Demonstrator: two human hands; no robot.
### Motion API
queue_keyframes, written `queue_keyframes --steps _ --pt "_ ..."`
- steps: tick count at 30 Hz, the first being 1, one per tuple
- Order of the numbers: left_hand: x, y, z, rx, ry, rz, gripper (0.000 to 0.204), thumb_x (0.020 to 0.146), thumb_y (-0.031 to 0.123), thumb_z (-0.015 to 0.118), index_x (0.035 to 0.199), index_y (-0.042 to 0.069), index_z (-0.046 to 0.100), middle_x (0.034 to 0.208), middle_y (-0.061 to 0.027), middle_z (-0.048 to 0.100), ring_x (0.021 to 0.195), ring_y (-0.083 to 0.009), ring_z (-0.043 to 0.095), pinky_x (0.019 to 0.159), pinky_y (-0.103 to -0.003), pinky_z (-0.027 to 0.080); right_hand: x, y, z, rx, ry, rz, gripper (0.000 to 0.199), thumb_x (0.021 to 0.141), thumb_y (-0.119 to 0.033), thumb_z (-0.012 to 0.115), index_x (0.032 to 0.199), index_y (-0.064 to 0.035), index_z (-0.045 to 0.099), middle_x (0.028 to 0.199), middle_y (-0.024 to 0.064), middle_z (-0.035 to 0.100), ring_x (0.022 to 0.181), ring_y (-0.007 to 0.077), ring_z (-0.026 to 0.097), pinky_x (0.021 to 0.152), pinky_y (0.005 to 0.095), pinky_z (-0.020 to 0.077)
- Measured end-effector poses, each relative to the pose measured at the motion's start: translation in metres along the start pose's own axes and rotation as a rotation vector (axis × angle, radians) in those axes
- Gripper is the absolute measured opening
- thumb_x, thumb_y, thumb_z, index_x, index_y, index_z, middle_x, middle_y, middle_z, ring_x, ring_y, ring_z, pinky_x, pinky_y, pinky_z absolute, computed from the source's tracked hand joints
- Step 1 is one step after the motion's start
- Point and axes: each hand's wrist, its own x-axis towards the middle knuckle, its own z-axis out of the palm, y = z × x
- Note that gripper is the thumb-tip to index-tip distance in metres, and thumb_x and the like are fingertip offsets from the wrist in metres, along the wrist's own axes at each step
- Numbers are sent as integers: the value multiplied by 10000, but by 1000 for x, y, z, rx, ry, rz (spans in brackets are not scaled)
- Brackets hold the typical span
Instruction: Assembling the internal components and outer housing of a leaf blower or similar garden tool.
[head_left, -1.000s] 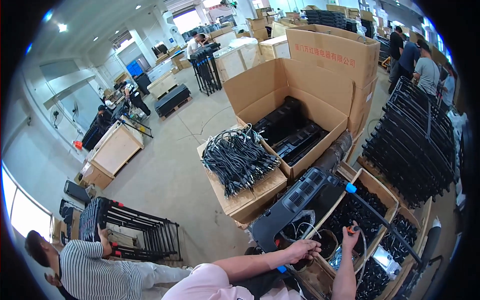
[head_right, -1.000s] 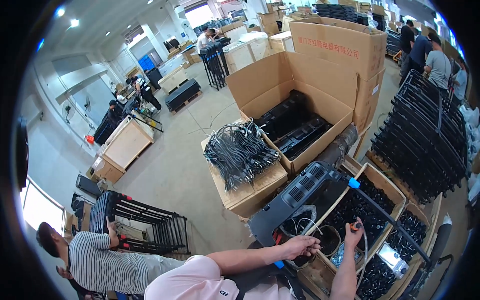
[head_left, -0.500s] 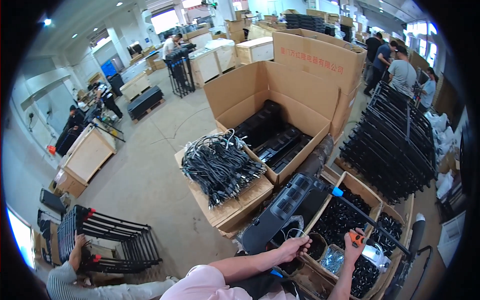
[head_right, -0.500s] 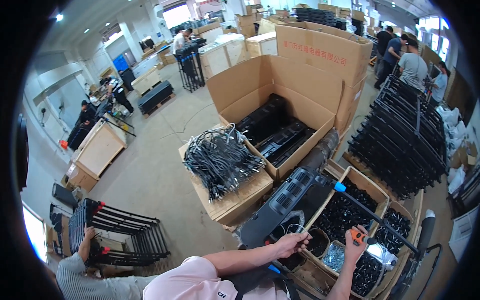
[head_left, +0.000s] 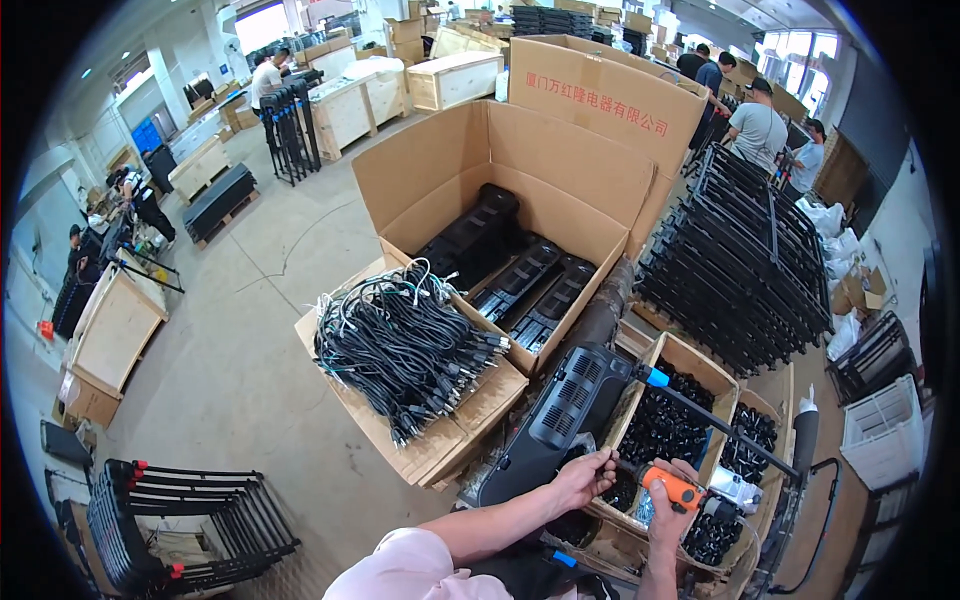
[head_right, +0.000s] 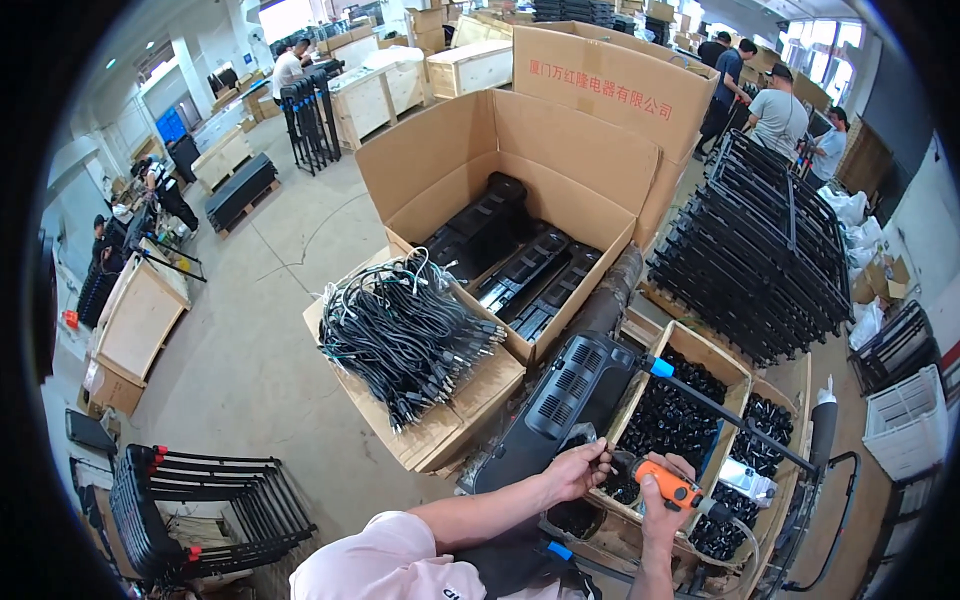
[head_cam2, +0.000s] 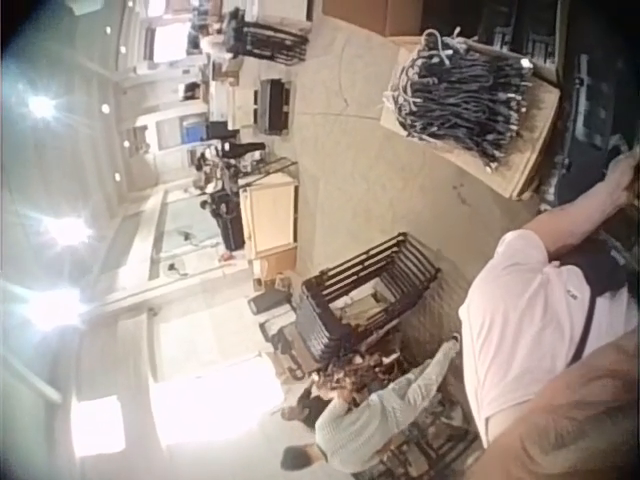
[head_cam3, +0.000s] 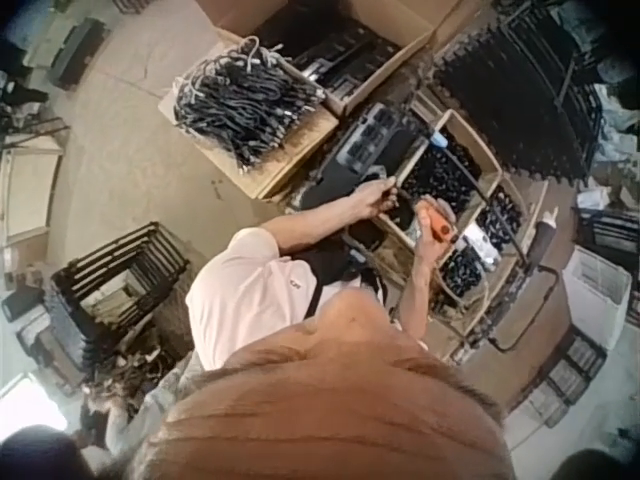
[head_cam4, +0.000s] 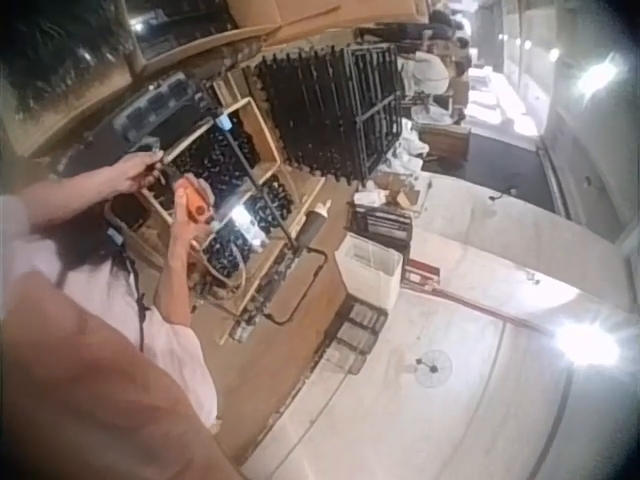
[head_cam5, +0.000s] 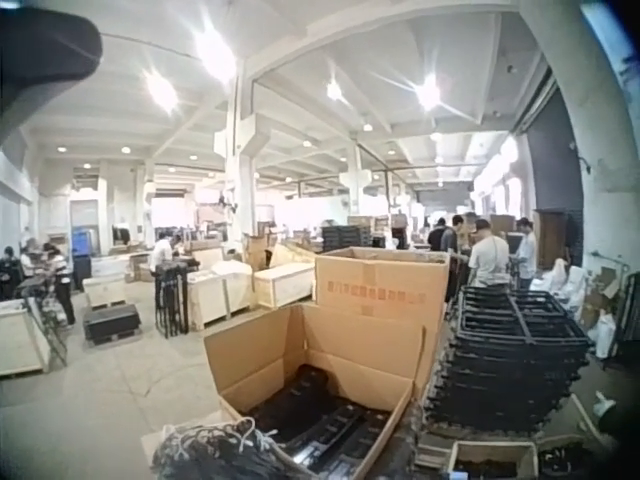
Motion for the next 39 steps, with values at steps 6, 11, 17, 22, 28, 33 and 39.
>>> queue_keyframes --steps 6,11,17,22,28,33,39 --pt "-13 22 -7 -34 36 -9 240 1123 282 544 1123 84 680 866 16 666 740 -115 652 669 -261 576 0 -5 29 3 6 29 546 889 -107 802 1354 22 548 1214 192 713 1160 295 691 1081 444 520" --pt "-28 48 -2 -110 37 -36 250 1136 258 513 1217 84 672 859 28 631 743 -98 590 683 -258 526 9 -12 57 -61 -27 68 527 889 -95 785 1346 1 542 1235 205 712 1168 278 682 1083 430 517" --pt "-37 72 3 -158 -13 61 318 1157 286 454 1263 49 638 938 -14 649 776 -134 609 702 -279 553 35 -11 97 -119 -78 66 549 885 -119 802 1358 2 552 1239 204 718 1166 271 688 1078 418 518" --pt "-49 85 12 -58 102 64 299 1162 244 422 1259 16 590 1100 -112 697 925 -203 719 785 -317 618 83 10 140 -114 -126 14 493 898 -46 793 1335 4 571 1242 165 721 1150 227 683 1045 374 535" --pt "-56 84 -15 113 11 69 270 1140 271 508 1216 53 649 1003 -38 701 851 -138 691 748 -279 591 139 43 173 -135 -171 4 495 896 -63 816 1328 3 584 1231 149 723 1113 197 687 1031 354 542" --pt "-60 87 -19 113 -11 54 232 1119 258 568 1170 64 684 894 4 665 755 -109 649 707 -260 564 157 57 176 -147 -195 17 492 899 -69 824 1331 -8 595 1222 132 729 1099 176 688 1009 329 550" --pt "-56 93 -28 216 12 84 207 1119 214 565 1183 61 688 886 5 664 753 -108 647 705 -267 555 160 58 184 -190 -225 35 499 893 -91 838 1326 -14 601 1213 127 732 1087 166 687 1002 324 547"
